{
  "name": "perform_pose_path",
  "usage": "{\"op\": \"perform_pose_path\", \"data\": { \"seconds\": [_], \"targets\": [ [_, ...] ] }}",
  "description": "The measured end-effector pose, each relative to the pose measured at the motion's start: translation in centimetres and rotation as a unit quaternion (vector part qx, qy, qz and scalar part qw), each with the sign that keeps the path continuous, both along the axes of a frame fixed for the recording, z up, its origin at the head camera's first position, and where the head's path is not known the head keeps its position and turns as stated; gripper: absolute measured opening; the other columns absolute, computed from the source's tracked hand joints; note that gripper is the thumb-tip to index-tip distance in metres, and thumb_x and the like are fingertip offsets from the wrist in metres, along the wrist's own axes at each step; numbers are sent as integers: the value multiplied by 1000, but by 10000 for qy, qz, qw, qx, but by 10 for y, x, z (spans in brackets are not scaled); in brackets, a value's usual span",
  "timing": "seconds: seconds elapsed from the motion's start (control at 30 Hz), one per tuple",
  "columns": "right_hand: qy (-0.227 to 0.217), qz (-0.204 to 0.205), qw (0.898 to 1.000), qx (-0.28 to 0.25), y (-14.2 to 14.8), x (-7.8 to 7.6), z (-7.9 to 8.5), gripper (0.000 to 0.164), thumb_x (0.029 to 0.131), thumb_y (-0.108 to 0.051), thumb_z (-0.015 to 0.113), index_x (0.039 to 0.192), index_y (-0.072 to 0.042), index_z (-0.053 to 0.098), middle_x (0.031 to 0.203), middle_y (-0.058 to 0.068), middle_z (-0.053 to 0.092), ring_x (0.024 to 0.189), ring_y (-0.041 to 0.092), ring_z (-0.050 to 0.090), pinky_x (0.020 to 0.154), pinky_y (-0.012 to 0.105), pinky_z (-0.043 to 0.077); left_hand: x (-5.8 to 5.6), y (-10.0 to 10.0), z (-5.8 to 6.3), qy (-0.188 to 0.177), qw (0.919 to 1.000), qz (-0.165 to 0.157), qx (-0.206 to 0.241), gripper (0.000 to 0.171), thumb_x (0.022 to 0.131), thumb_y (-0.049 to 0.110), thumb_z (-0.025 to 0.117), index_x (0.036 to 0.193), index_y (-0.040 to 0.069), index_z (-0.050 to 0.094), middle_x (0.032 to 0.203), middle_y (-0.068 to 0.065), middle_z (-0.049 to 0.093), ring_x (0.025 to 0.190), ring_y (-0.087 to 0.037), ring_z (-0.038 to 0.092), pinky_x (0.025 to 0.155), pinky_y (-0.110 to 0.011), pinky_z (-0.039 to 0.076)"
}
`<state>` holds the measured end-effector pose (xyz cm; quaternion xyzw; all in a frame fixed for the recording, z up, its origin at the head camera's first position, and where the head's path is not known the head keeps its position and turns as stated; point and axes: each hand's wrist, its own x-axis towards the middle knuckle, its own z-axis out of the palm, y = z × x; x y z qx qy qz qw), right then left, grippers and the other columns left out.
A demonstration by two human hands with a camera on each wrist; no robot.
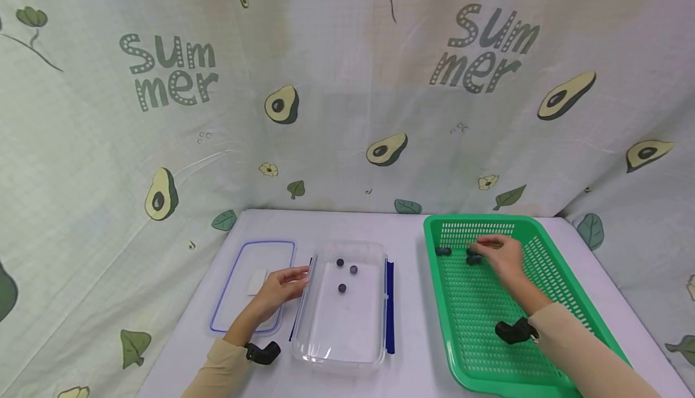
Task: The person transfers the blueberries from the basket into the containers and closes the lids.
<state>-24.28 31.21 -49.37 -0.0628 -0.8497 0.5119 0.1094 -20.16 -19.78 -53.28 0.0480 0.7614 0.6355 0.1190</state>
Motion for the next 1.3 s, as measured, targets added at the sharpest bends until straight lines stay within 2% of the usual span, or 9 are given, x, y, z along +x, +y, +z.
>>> {"op": "perform_pose_path", "data": {
  "seconds": [0.23, 0.47, 0.57, 0.67, 0.9, 1.07, 1.3],
  "targets": [
    [-24, -415, 9988, 249, 11, -3, -15, 33, 87, -8, 77, 109, 15, 67, 78, -11, 68, 68, -13, 53, 59, 8, 49, -4, 1, -3, 26, 10000, 15, -72, 54, 92, 28, 74, 136, 0, 59, 118, -12, 66, 111, -29, 65, 91, -34, 57],
    [-174, -555, 9958, 711, 14, 1, -27, 28, 87, -7, 76, 105, 13, 70, 82, 7, 73, 70, -12, 48, 57, 9, 46, -4, -2, -6, -31, 10000, 20, 16, 53, 92, 26, 74, 135, -1, 59, 116, -12, 66, 109, -28, 66, 91, -34, 58],
    [-295, -650, 9935, 888, 14, 5, -33, 27, 86, -8, 77, 102, 12, 71, 84, 13, 73, 73, -4, 50, 56, 11, 44, -3, -3, -7, -27, 10000, -13, 23, 52, 93, 25, 74, 135, -1, 59, 115, -11, 66, 109, -28, 66, 90, -34, 58],
    [-385, -695, 9929, 886, 12, 9, -36, 27, 86, -10, 77, 101, 12, 71, 84, 13, 73, 75, 1, 51, 57, 11, 43, -2, -5, -7, -7, 10000, -27, 14, 51, 94, 24, 73, 135, -1, 58, 115, -11, 66, 108, -28, 66, 90, -34, 58],
    [-382, -738, 9911, 1044, 10, 9, -45, 24, 86, -12, 78, 96, 10, 73, 85, 16, 73, 82, 24, 59, 55, 17, 43, -1, -8, -5, 19, 10000, -61, 60, 51, 93, 25, 73, 135, 0, 59, 114, -11, 66, 107, -28, 66, 89, -34, 59],
    [-299, -741, 9911, 1062, 5, 12, -50, 23, 83, -11, 81, 93, 8, 74, 85, 16, 73, 78, 14, 58, 57, 16, 42, 1, -8, -5, -4, 10000, -48, 62, 51, 93, 25, 73, 135, 0, 59, 114, -11, 66, 107, -27, 66, 89, -33, 58],
    [-399, -744, 9930, 831, -1, 18, -50, 25, 86, -11, 78, 97, 10, 73, 88, 17, 73, 77, 8, 56, 58, 16, 43, 5, -10, -6, 23, 10000, -71, 27, 52, 93, 26, 74, 135, 0, 59, 114, -11, 66, 107, -28, 66, 89, -33, 58]
  ]
}}
